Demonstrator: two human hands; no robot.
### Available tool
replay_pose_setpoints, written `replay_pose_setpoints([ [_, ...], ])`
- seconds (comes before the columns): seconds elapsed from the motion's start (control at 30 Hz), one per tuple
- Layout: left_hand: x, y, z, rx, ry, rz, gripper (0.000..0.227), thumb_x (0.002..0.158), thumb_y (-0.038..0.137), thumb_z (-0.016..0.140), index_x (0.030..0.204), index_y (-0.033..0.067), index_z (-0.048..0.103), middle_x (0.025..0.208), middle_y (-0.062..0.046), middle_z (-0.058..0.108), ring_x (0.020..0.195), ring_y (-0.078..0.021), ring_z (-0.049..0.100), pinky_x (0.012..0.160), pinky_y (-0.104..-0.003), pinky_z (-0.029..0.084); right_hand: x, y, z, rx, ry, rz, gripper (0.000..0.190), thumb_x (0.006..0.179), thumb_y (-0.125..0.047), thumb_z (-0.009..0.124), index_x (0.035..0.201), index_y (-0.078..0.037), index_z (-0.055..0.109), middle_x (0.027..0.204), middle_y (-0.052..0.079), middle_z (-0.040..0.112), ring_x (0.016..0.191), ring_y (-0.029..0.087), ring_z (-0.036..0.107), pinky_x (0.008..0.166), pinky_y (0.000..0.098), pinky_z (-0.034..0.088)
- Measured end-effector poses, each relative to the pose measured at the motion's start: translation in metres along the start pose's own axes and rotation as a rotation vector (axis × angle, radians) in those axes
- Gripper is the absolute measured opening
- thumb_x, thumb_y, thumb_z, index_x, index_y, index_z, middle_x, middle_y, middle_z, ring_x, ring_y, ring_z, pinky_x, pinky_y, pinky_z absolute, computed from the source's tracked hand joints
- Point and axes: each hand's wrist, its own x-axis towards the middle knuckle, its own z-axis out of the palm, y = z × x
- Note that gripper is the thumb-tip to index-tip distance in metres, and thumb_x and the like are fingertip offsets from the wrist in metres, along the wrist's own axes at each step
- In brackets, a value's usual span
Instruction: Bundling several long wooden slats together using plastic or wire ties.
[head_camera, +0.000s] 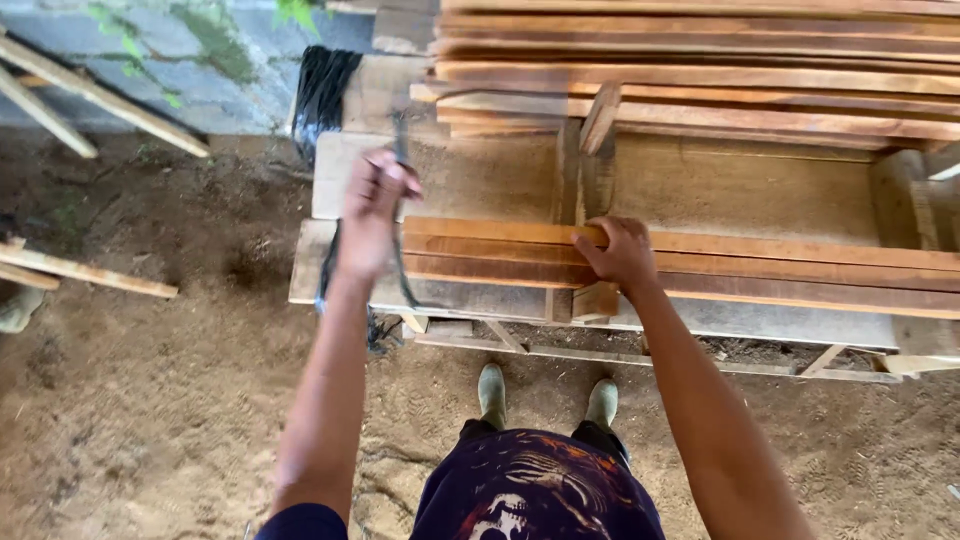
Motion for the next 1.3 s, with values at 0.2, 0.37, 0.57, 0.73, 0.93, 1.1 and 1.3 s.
replay_pose_setpoints([
  [0.2,-0.007,-0.087,0.076,-0.217,-0.050,-0.190,0.021,0.108,0.001,0.046,0.129,-0.0001,0.047,0.101,-0.011,0.067,0.090,-0.0181,0.070,0.091,-0.034,0.057,0.002,-0.117,-0.102,0.796,-0.316,0.172,0.052,0.090,-0.037,0.074,0.134,-0.010,0.065,0.129,0.021,0.070,0.129,0.040,0.061,0.108,0.0527,0.045],
  [0.37,-0.004,-0.058,0.156,-0.224,-0.060,-0.151,0.028,0.111,0.008,0.049,0.138,0.0013,0.055,0.099,-0.011,0.070,0.097,-0.0165,0.068,0.099,-0.034,0.051,0.016,-0.117,-0.079,0.845,-0.350,0.005,0.035,0.090,-0.028,0.079,0.115,-0.006,0.069,0.107,0.019,0.071,0.109,0.031,0.064,0.099,0.0508,0.046],
  [0.57,0.015,-0.086,0.155,-0.317,0.163,-0.020,0.017,0.109,0.006,0.052,0.119,0.0156,0.063,0.107,-0.010,0.072,0.097,-0.0225,0.073,0.098,-0.044,0.058,0.009,-0.082,-0.149,0.741,-0.171,0.061,0.025,0.104,-0.033,0.065,0.093,-0.012,0.073,0.063,0.001,0.055,0.060,0.012,0.055,0.059,0.0288,0.048],
  [0.73,-0.003,-0.107,0.143,-0.348,0.365,-0.224,0.007,0.109,0.017,0.054,0.104,0.0207,0.055,0.103,-0.006,0.074,0.092,-0.0234,0.077,0.085,-0.044,0.067,-0.011,-0.013,-0.209,0.501,-0.225,-0.048,0.035,0.105,-0.025,0.063,0.075,-0.009,0.058,0.057,0.008,0.049,0.061,0.012,0.044,0.058,0.0336,0.041],
  [0.93,-0.034,-0.140,0.154,0.021,0.524,-0.365,0.004,0.107,0.022,0.059,0.105,0.0194,0.060,0.098,-0.001,0.076,0.076,-0.0100,0.069,0.052,-0.020,0.053,-0.052,0.074,-0.267,0.298,-0.327,0.182,0.033,0.101,-0.028,0.065,0.076,-0.007,0.061,0.064,0.016,0.060,0.064,0.021,0.051,0.066,0.0421,0.047],
  [1.1,-0.048,-0.125,0.200,-0.038,0.516,-0.450,0.007,0.106,0.014,0.059,0.106,0.0089,0.064,0.097,-0.009,0.076,0.074,-0.0138,0.071,0.067,-0.026,0.065,-0.088,0.251,-0.226,-0.362,-0.508,0.572,0.040,0.098,-0.042,0.052,0.104,-0.014,0.081,0.110,0.014,0.080,0.102,0.042,0.075,0.086,0.0527,0.058],
  [1.3,-0.062,-0.119,0.279,-0.132,0.206,-0.451,0.009,0.107,0.013,0.057,0.111,0.0083,0.064,0.101,-0.012,0.074,0.084,-0.0184,0.074,0.079,-0.032,0.065,-0.057,0.145,-0.276,0.022,-0.112,0.000,0.038,0.094,-0.023,0.068,0.127,-0.003,0.071,0.112,0.027,0.070,0.107,0.047,0.067,0.094,0.0564,0.053],
])
